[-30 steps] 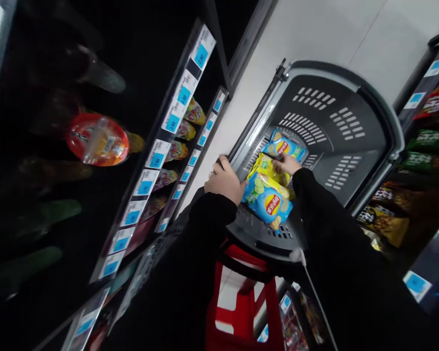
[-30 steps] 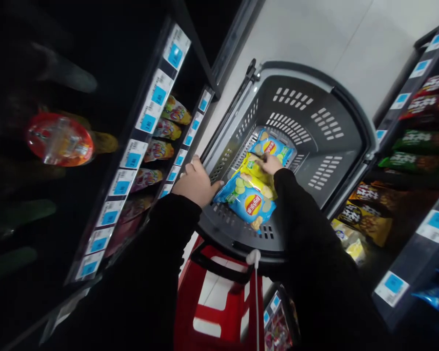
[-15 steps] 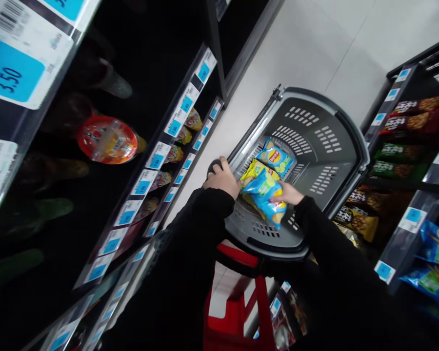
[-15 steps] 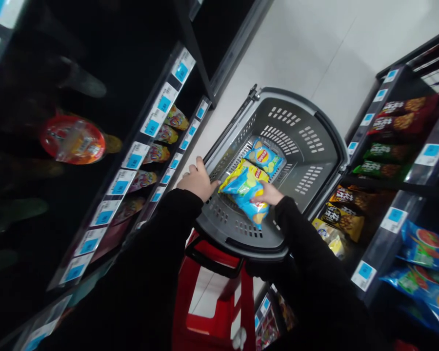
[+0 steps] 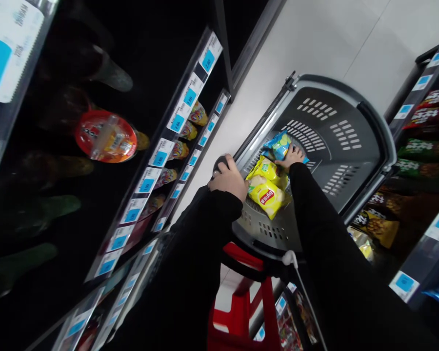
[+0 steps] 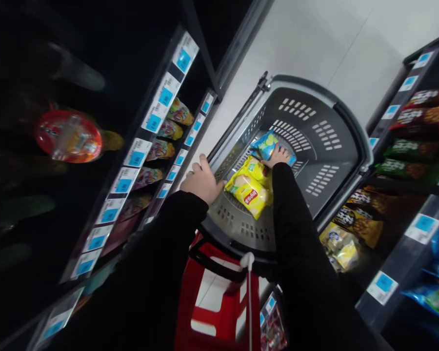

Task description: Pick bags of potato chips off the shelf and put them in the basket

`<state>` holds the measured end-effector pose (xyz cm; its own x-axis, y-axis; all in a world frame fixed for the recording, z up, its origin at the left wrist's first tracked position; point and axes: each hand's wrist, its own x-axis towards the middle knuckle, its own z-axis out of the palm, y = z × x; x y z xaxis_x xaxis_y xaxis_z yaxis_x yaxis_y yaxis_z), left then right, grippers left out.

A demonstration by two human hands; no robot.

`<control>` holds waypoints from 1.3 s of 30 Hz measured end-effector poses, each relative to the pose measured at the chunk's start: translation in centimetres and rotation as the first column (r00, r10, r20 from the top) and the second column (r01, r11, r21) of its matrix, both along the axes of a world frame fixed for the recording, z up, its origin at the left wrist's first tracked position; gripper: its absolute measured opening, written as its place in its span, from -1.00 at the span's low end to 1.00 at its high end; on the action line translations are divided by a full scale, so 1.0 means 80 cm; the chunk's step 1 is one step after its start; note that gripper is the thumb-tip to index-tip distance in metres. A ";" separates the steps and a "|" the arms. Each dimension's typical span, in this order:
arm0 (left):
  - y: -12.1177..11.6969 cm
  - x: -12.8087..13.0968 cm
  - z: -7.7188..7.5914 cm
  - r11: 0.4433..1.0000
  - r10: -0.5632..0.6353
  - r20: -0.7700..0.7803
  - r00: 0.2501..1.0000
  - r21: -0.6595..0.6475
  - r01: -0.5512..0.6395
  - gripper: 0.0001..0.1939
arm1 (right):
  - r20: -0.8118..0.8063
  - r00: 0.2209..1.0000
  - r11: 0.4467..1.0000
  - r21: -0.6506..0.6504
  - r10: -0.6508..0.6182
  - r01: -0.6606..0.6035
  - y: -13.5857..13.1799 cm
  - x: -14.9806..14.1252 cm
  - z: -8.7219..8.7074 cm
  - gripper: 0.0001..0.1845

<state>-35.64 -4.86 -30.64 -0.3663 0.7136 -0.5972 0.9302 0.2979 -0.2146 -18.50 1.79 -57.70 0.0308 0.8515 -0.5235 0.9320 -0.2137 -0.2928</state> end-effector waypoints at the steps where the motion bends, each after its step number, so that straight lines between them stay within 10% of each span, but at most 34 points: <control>1: 0.000 0.000 -0.001 1.000 -0.005 -0.002 1.000 0.005 0.005 -0.09 | 0.024 1.000 1.000 -0.005 0.001 0.000 -0.008 -0.012 -0.003 0.18; 6: 0.000 0.000 -0.001 1.000 -0.010 0.001 1.000 0.000 0.010 -0.11 | 0.056 0.996 0.992 0.105 -0.072 0.066 -0.031 -0.028 0.032 0.06; 8: 0.001 -0.001 0.001 1.000 -0.001 0.009 1.000 -0.012 0.001 -0.11 | -0.058 0.997 0.996 -0.063 0.054 -0.058 -0.046 -0.032 0.054 0.02; 11: 0.002 -0.001 0.003 1.000 0.011 0.026 1.000 -0.017 -0.010 -0.10 | -0.308 0.921 0.862 -0.368 0.240 -0.348 -0.086 -0.045 0.077 0.11; 15: 0.002 -0.002 0.005 1.000 0.014 0.034 0.999 -0.017 -0.014 -0.09 | -0.351 0.901 0.855 -0.355 0.254 -0.379 -0.126 -0.044 0.085 0.07; 26: 0.002 0.000 0.000 1.000 0.024 0.018 1.000 -0.012 -0.023 -0.09 | -0.349 0.924 0.926 -0.275 0.155 -0.259 -0.003 0.034 0.035 -0.22; 39: 0.003 0.001 0.003 1.000 -0.007 0.018 1.000 -0.010 0.008 -0.11 | -0.081 0.976 0.951 -0.225 0.200 -0.214 0.010 0.027 -0.002 -0.16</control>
<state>-35.53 -4.66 -30.42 -0.3500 0.7100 -0.6111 0.9361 0.2887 -0.2009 -16.33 2.59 -57.90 -0.1686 0.6917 -0.7022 0.9462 -0.0860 -0.3119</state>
